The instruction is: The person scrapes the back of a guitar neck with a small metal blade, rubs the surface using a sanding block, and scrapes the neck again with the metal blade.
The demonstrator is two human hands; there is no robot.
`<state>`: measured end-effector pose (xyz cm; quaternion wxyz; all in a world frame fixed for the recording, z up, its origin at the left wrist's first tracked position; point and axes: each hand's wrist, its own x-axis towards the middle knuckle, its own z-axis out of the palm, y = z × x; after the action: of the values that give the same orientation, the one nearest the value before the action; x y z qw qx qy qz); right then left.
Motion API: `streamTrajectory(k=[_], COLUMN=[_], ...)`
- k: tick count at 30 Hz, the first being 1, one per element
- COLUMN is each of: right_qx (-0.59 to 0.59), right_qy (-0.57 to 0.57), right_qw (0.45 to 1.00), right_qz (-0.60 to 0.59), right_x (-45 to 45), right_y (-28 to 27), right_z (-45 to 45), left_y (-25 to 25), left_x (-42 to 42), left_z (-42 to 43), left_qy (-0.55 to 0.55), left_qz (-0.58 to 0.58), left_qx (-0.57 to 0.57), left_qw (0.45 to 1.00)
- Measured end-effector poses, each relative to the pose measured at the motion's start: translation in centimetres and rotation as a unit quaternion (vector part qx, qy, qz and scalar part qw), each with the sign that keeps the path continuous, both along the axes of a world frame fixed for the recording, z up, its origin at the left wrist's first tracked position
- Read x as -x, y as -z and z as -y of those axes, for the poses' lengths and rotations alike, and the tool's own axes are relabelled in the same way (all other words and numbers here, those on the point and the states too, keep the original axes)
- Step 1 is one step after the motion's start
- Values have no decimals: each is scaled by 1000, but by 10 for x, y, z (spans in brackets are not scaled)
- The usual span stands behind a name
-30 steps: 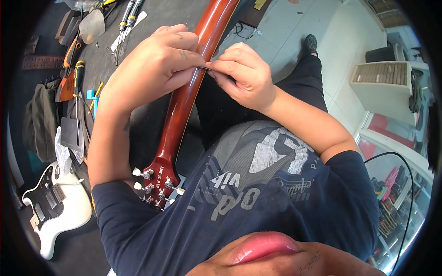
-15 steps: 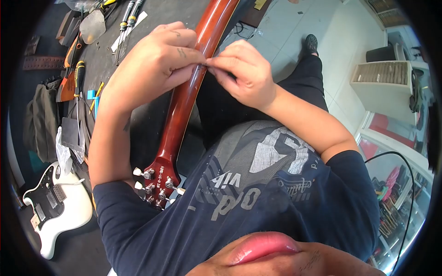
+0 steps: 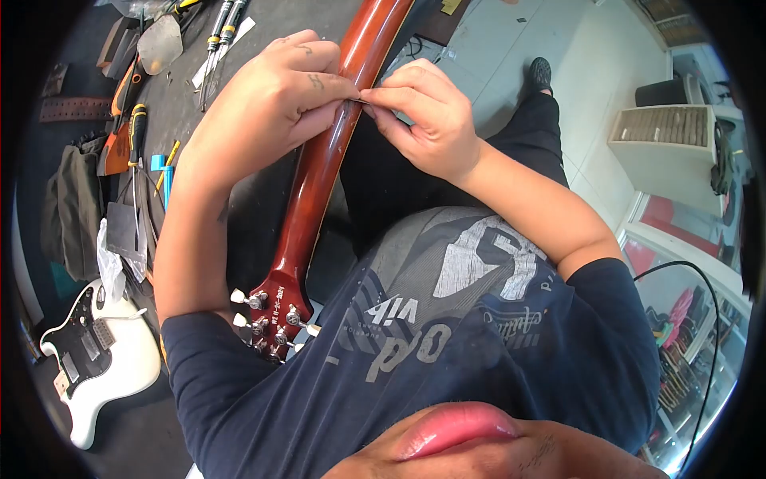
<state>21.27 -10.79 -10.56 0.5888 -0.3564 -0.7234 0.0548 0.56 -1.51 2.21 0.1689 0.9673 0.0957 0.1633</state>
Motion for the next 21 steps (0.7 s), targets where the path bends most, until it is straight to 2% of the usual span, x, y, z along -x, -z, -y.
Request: streamTrajectory(k=[5,11,17,21], right_qx=[10,6,13,5], right_qy=[-27,-8,-31,-14], right_qw=[1000,1000,999,1000], right_qz=[5,-2,-2,-5], right_x=[4,0,4,0], right_y=[-4,-3,-4,-3], right_z=[9,0,9,1], left_y=[-4,1,-5,-2], left_x=[5,0,5,2], left_z=[0,-1,-1,-2], left_qy=[28,-8,34,19], left_qz=[-37,-2,-32,-9], left_qx=[37,8,36,19], left_qw=[998,1000,998,1000])
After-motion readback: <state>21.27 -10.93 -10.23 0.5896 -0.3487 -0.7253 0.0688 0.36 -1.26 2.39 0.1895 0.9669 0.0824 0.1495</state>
